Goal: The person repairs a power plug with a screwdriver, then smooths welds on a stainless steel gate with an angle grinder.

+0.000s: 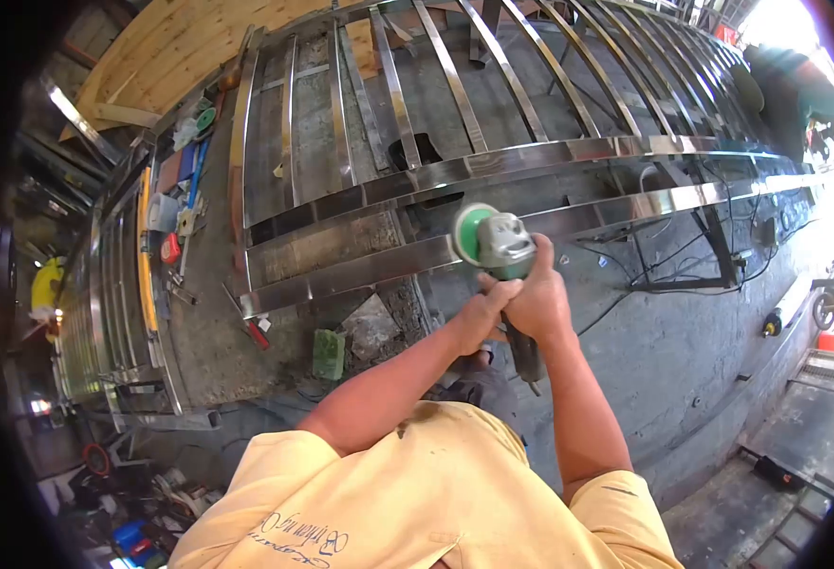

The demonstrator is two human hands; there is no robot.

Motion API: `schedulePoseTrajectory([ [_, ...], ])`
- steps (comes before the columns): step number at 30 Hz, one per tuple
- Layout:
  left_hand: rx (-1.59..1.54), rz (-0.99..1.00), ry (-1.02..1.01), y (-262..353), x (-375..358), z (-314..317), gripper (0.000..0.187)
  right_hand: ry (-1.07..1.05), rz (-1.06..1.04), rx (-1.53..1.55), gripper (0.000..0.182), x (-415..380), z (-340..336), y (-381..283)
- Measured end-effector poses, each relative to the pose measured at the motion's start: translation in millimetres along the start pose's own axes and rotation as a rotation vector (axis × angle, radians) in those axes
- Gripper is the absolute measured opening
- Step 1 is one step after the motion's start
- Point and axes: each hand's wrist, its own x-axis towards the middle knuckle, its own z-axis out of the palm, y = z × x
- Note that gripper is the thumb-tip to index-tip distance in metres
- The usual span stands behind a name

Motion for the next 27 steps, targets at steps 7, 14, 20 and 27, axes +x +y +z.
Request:
schedulePoseTrajectory([
  [7,-0.188,0.077,0.373,-23,-93,-76,0.067,-0.372,-0.152,0.081,0.101,-8,107,-43],
  [14,-0.092,0.041,0.276,-38,-51,-50,0.072,-0.224,-0.05,0.105,0.106,-12,55,-16],
  [20,-0.02,-0.05,0.156,-28,-31,-24,0.067,-0.103,-0.039,0.124,0.104,-19,29,1],
  [27,-0.138,0.067,0.383,-26,-98,-65,0.06,-0.359,-0.111,0.154,0.101,-22,96,-40],
])
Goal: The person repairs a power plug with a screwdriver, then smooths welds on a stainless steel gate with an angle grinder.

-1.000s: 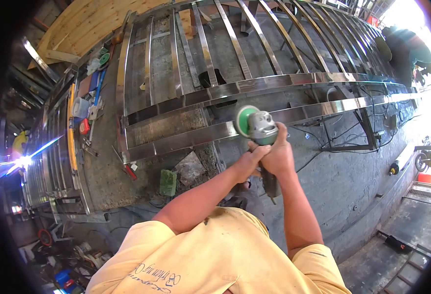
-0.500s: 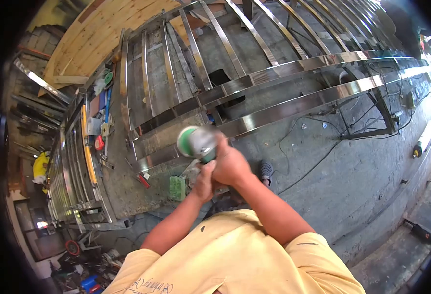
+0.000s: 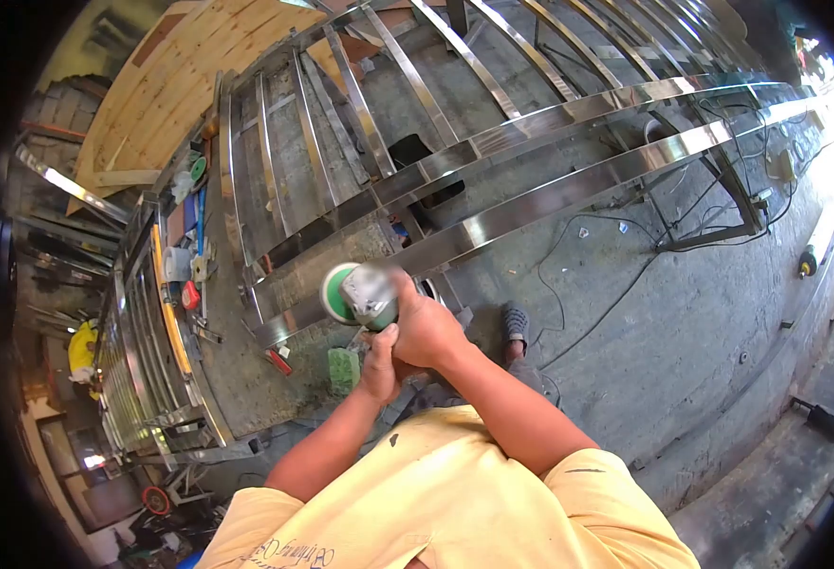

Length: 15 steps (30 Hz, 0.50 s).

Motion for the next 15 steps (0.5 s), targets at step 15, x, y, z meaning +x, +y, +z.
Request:
schedulePoseTrajectory([
  [15,-0.41,-0.156,-0.589,-13,65,147,0.069,0.139,0.257,-0.563,0.103,-15,-137,-21],
])
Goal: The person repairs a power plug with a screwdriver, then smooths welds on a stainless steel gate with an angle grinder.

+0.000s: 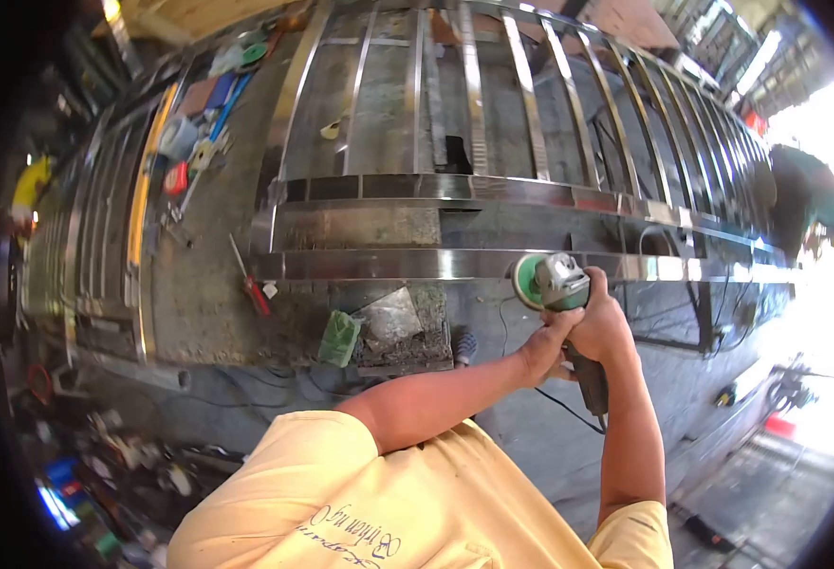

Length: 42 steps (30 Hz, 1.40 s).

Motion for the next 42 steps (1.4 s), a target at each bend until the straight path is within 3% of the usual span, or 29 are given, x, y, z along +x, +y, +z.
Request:
schedulePoseTrajectory([
  [4,-0.177,0.197,-0.014,24,-45,-32,0.066,-0.16,-0.14,-0.186,0.102,11,21,-79],
  [8,-0.287,0.439,0.051,55,-94,-66,0.068,-0.252,-0.393,-0.287,0.094,22,57,-163],
  [10,-0.353,0.535,0.048,68,-111,-69,0.068,-0.316,-0.418,-0.382,0.087,22,62,-192],
  [13,-0.454,0.545,0.03,65,-115,-65,0.065,-0.337,-0.435,-0.543,0.087,17,64,-218],
  [18,-0.42,0.462,-0.098,56,-113,-70,0.062,-0.271,-0.394,-0.426,0.09,2,70,-208],
  [24,-0.396,0.595,0.075,67,-157,-124,0.063,-0.327,-0.507,-0.348,0.091,-4,122,-253],
  [30,-0.32,0.791,0.166,88,-211,-192,0.071,-0.378,-0.616,-0.456,0.092,-7,160,-323],
  [32,-0.279,0.794,0.138,107,-238,-186,0.079,-0.349,-0.705,-0.447,0.092,6,179,-315],
  [34,-0.246,0.793,0.16,107,-248,-178,0.084,-0.389,-0.654,-0.396,0.089,-4,170,-319],
  [36,-0.232,0.745,0.139,94,-242,-180,0.081,-0.37,-0.62,-0.323,0.087,-1,168,-291],
  [39,-0.25,0.62,0.27,75,-217,-154,0.079,-0.308,-0.543,-0.237,0.087,-9,155,-249],
  [42,-0.189,0.456,0.131,55,-182,-130,0.076,-0.248,-0.412,-0.195,0.091,-14,124,-192],
])
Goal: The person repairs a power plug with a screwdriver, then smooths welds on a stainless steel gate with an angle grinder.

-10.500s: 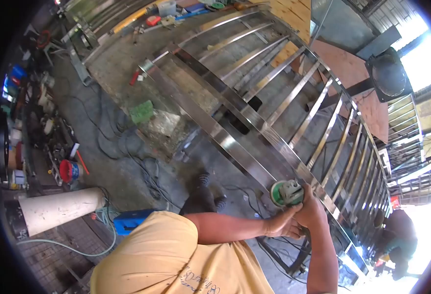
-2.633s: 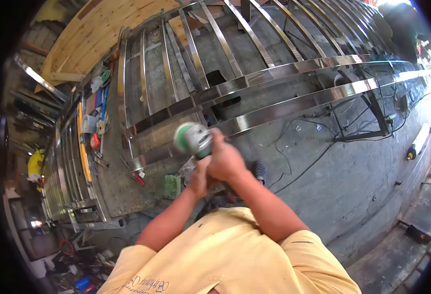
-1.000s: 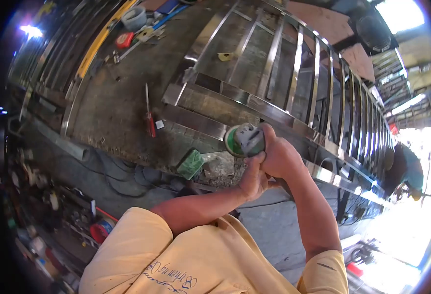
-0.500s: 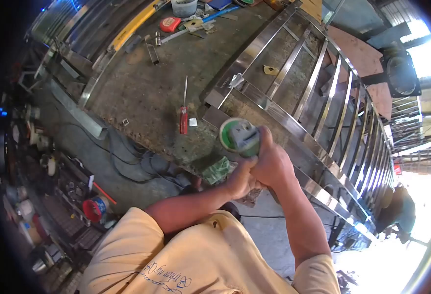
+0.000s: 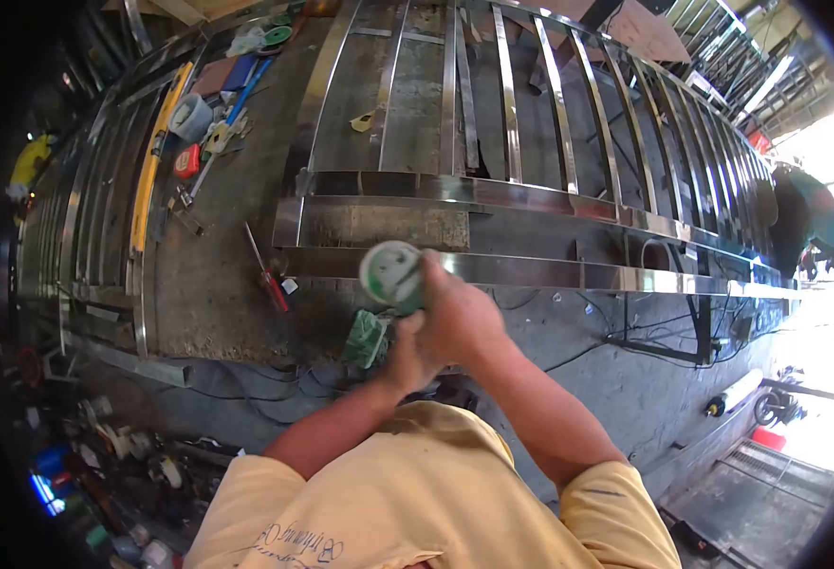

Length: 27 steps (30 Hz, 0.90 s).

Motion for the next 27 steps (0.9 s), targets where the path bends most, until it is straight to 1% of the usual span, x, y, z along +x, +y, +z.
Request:
schedulePoseTrajectory([
  [1,0.024,-0.048,-0.024,-15,8,5,0.075,0.011,0.043,0.016,0.093,-11,-3,17],
  [3,0.097,-0.159,-0.088,-36,26,20,0.075,0.162,0.105,0.057,0.094,-34,-3,54],
  [5,0.193,-0.291,-0.149,-54,44,34,0.075,0.198,0.292,0.164,0.094,-52,-15,71],
  [7,0.286,-0.42,-0.199,-74,62,36,0.075,0.282,0.345,0.24,0.096,-66,-14,94],
  [8,0.287,-0.426,-0.189,-76,63,40,0.075,0.33,0.374,0.276,0.097,-72,-13,101],
  [9,0.291,-0.431,-0.183,-78,62,43,0.075,0.357,0.359,0.325,0.098,-75,-12,105],
  [11,0.302,-0.432,-0.159,-69,56,43,0.074,0.377,0.351,0.292,0.099,-73,-2,97],
  [12,0.341,-0.406,-0.135,-55,47,38,0.071,0.387,0.349,0.277,0.099,-70,4,90],
  [14,0.418,-0.355,-0.088,-21,26,22,0.066,0.33,0.31,0.356,0.105,-57,16,64],
  [15,0.395,-0.281,-0.032,-14,17,6,0.06,0.292,0.236,0.379,0.108,-48,24,52],
  [16,0.372,-0.208,0.024,-9,6,-14,0.055,0.196,0.258,0.377,0.109,-40,24,32],
  [17,0.419,-0.172,0.062,4,-8,-34,0.052,0.155,0.198,0.394,0.109,-28,39,26],
  [18,0.465,-0.134,0.099,19,-22,-49,0.049,0.168,0.104,0.411,0.103,-23,49,13],
  [20,0.323,-0.152,0.207,42,-51,-57,0.053,0.088,0.042,0.386,0.099,-8,60,-14],
  [22,0.328,-0.085,0.282,59,-67,-46,0.052,0.111,-0.016,0.476,0.101,-1,68,-35],
  [23,0.329,-0.053,0.318,62,-72,-44,0.052,0.077,-0.021,0.469,0.103,2,74,-37],
  [26,0.328,-0.127,0.266,52,-69,-53,0.05,0.092,0.036,0.442,0.104,-8,71,-31],
  [27,0.395,-0.132,0.215,44,-62,-53,0.049,0.048,0.093,0.411,0.106,-13,61,-23],
])
